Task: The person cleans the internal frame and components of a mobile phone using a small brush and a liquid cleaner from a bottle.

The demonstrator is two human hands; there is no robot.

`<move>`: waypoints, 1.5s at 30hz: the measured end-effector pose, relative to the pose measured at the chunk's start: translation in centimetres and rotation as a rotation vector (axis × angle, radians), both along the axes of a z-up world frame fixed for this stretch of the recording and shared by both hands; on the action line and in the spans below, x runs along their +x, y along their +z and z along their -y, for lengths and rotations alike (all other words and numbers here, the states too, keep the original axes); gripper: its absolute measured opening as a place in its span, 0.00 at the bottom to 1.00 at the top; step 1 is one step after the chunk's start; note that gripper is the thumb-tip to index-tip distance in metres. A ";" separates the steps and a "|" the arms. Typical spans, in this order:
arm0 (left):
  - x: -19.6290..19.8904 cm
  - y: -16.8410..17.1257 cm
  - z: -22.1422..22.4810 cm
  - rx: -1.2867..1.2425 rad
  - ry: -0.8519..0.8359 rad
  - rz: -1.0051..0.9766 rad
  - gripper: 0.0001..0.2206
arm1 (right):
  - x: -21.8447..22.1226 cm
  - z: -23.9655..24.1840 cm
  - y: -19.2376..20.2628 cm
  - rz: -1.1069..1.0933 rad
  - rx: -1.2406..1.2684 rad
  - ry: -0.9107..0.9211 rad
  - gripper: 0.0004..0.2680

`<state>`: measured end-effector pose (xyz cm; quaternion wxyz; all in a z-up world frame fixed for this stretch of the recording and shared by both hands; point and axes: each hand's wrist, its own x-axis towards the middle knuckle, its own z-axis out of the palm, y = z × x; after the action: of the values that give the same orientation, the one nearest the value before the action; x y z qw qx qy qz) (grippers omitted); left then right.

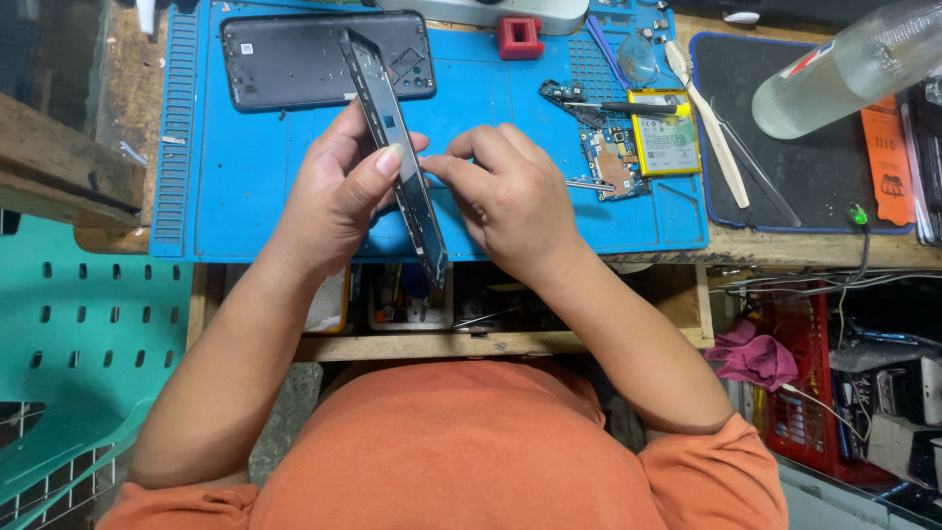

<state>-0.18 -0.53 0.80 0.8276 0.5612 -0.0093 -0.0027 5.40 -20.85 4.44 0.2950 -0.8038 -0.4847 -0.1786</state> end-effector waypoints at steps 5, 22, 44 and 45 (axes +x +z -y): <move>-0.1 -0.3 0.0 -0.047 -0.012 0.006 0.37 | -1.0 0.3 0.3 0.143 -0.102 -0.049 0.10; -1.7 1.2 1.1 0.022 -0.025 0.114 0.45 | -6.0 3.2 -0.1 0.242 -0.286 -0.025 0.10; -4.3 -1.5 0.1 0.365 0.137 0.501 0.42 | 2.9 28.9 -0.8 0.008 -0.004 -0.785 0.06; -4.5 -1.7 0.0 0.360 0.130 0.493 0.42 | 3.7 29.3 -1.1 -0.014 -0.015 -0.754 0.05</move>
<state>-4.68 -0.50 -0.86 0.6862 0.6819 -0.1730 0.1849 9.06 -50.12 3.38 0.2060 -0.9291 -0.1539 -0.2658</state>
